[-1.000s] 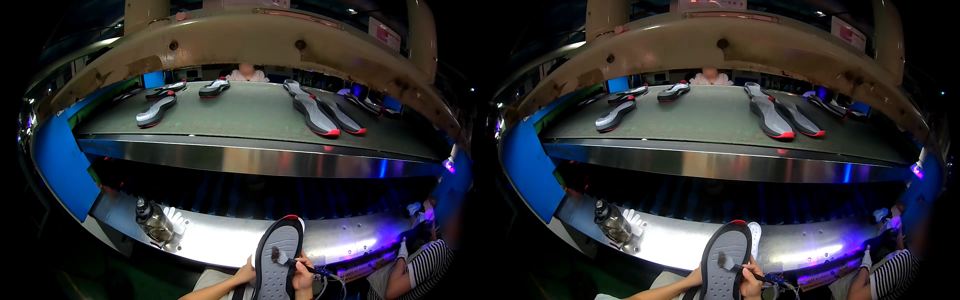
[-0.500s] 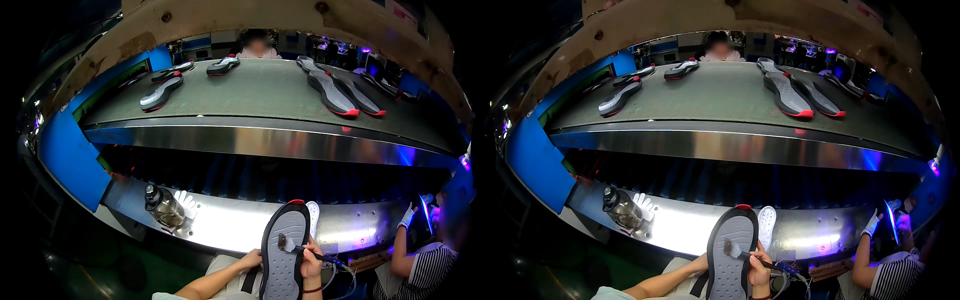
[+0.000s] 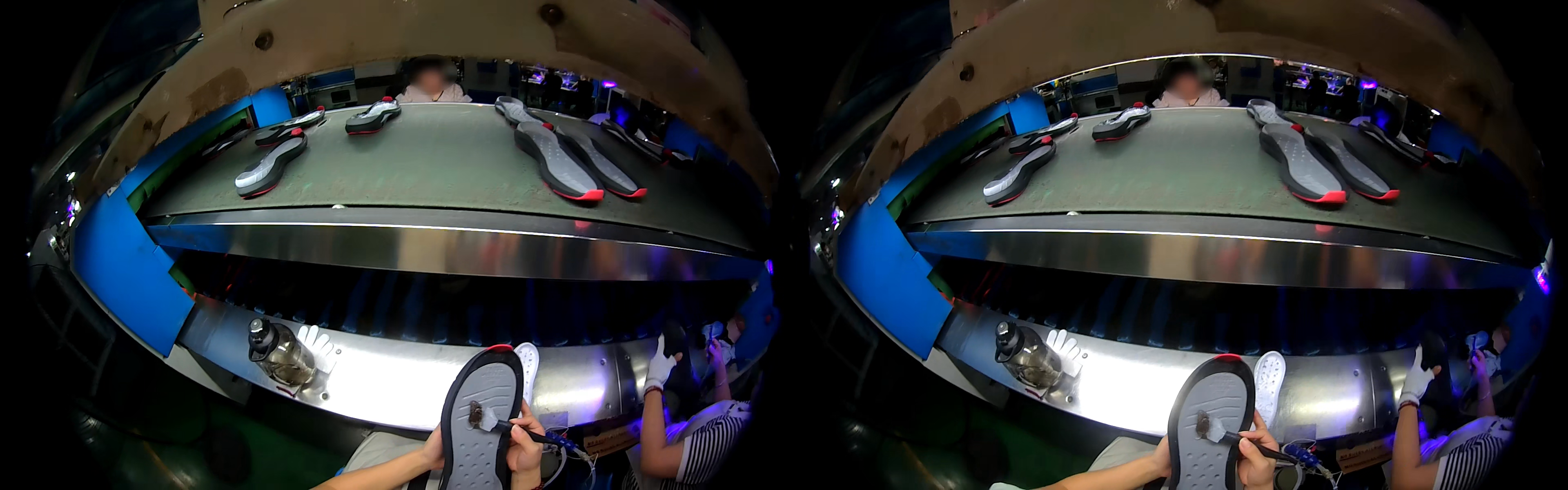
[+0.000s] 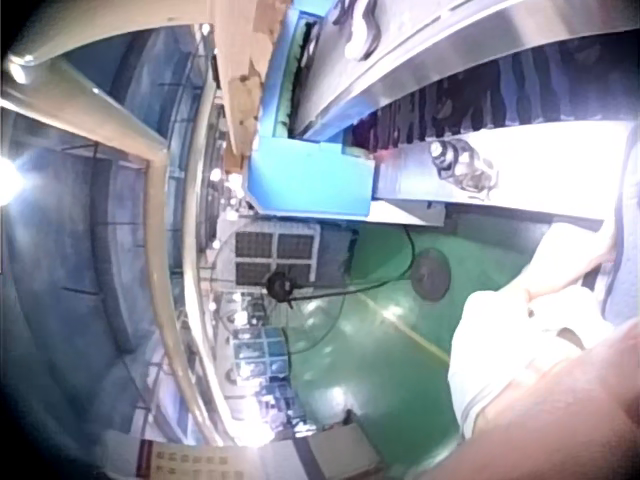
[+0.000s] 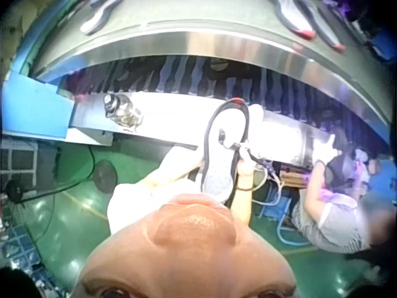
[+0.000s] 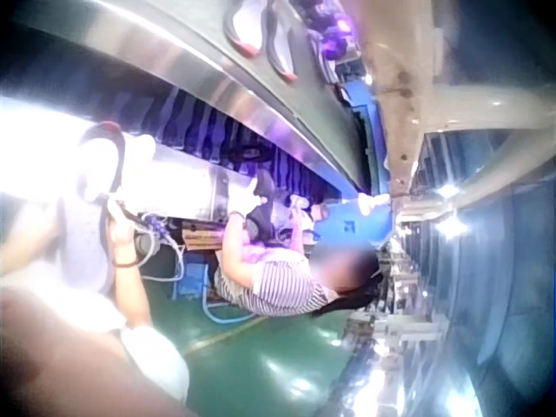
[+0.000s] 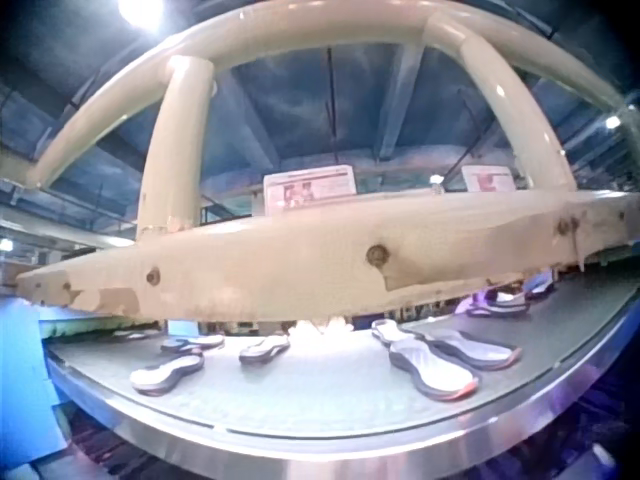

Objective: The person picks up a shoe insole from a conveyor belt and uses a brush to scrub its surface. They repeatedly rotate the insole to clean different areas and then place it back on the belt. The process is repeated for multiple insoles.

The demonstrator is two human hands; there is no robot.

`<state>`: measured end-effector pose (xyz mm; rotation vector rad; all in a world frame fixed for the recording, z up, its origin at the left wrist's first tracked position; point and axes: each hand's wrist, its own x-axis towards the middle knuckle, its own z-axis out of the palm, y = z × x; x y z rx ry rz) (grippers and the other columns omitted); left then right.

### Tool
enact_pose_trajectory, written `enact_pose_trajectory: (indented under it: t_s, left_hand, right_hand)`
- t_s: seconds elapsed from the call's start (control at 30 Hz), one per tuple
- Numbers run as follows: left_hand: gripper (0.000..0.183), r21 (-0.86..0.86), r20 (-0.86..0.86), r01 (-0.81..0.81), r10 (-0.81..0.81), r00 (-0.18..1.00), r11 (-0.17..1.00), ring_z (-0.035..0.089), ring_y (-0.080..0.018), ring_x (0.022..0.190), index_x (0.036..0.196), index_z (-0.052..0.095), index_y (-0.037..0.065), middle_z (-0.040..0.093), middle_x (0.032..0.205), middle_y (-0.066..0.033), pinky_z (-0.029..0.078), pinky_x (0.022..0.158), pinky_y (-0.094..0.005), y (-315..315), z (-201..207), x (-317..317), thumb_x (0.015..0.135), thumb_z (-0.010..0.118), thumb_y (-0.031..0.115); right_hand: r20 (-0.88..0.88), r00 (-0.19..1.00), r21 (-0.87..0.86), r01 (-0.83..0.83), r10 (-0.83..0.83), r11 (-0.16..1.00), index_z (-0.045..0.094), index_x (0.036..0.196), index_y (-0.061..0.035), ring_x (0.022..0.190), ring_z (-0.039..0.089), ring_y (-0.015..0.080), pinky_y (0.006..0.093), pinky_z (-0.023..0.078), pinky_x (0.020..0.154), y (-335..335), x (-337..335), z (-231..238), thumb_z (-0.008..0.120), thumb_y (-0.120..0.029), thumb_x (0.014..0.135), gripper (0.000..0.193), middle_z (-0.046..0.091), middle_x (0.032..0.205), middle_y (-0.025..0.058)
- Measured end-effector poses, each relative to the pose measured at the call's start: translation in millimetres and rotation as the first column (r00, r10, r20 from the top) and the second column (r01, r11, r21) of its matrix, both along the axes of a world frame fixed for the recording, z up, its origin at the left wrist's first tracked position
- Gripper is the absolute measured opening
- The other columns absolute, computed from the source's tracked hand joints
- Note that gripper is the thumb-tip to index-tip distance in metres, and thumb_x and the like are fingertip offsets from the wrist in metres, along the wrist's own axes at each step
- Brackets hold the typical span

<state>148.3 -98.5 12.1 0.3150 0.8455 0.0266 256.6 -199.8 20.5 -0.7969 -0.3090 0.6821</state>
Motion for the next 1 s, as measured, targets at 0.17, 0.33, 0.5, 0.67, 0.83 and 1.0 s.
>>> enact_pose_trajectory:
  t_s: [0.17,0.33,0.5,0.67,0.83,1.0]
  left_hand:
    - [0.074,-0.036,0.185,-0.016,0.022,0.982,0.999,0.047,-0.0245,0.104,0.122,0.037,0.001,0.046,0.115,-0.0156,0.037,0.091,-0.0362,-3.0,-13.3,-5.0,0.080,0.026,0.060]
    - [0.079,0.046,0.350,0.005,-0.021,0.936,0.999,0.047,-0.0256,0.105,0.123,0.035,0.002,0.045,0.117,-0.0158,0.037,0.091,-0.0370,-1.8,-11.2,-7.4,0.077,0.020,0.064]
    - [0.085,0.140,0.512,0.093,-0.153,0.845,0.986,0.047,-0.0267,0.105,0.124,0.033,0.002,0.044,0.118,-0.0159,0.037,0.091,-0.0377,16.7,8.4,1.5,0.075,0.014,0.069]
    - [0.091,0.254,0.511,0.048,-0.177,0.841,0.966,0.046,-0.0251,0.105,0.126,0.031,0.005,0.045,0.117,-0.0146,0.038,0.090,-0.0367,28.7,35.0,15.3,0.071,0.007,0.074]
    - [0.084,0.208,0.586,0.041,-0.158,0.795,0.977,0.049,-0.0229,0.101,0.123,0.035,0.006,0.047,0.114,-0.0126,0.039,0.087,-0.0355,39.4,28.7,20.5,0.074,0.015,0.071]
    - [0.079,0.156,0.615,0.023,-0.115,0.780,0.988,0.048,-0.0225,0.101,0.121,0.038,0.006,0.047,0.114,-0.0118,0.038,0.087,-0.0356,52.2,29.9,26.9,0.075,0.020,0.069]
  right_hand:
    - [0.019,1.000,-0.022,-0.004,0.005,1.000,0.053,0.076,0.0034,0.112,0.040,0.0320,0.0409,0.031,0.094,-4.8,-4.0,4.7,0.055,-0.002,0.066,0.011,0.033,0.126,0.0240]
    - [0.049,0.999,-0.008,0.018,-0.018,1.000,0.054,0.076,0.0052,0.116,0.035,0.0318,0.0412,0.025,0.097,-10.6,-4.6,17.1,0.055,-0.002,0.065,0.013,0.030,0.128,0.0259]
    - [0.221,0.970,-0.047,0.117,-0.104,0.992,0.054,0.080,0.0065,0.107,0.042,0.0249,0.0349,0.028,0.094,-5.5,3.9,1.8,0.053,0.003,0.066,0.014,0.037,0.124,0.0225]
    - [0.327,0.943,-0.152,0.112,-0.057,0.982,0.057,0.088,0.0039,0.105,0.045,0.0180,0.0246,0.038,0.085,5.6,5.6,45.2,0.052,0.005,0.073,0.016,0.028,0.131,0.0197]
    - [0.603,0.797,-0.254,0.229,-0.031,0.940,0.061,0.086,0.0003,0.088,0.054,0.0121,0.0208,0.043,0.072,8.6,5.3,64.4,0.060,0.003,0.069,0.017,0.048,0.112,0.0143]
    - [0.689,0.722,-0.312,0.224,0.057,0.923,0.062,0.090,-0.0010,0.072,0.055,0.0082,0.0176,0.043,0.062,18.9,5.3,83.0,0.063,0.004,0.068,0.023,0.059,0.081,0.0069]
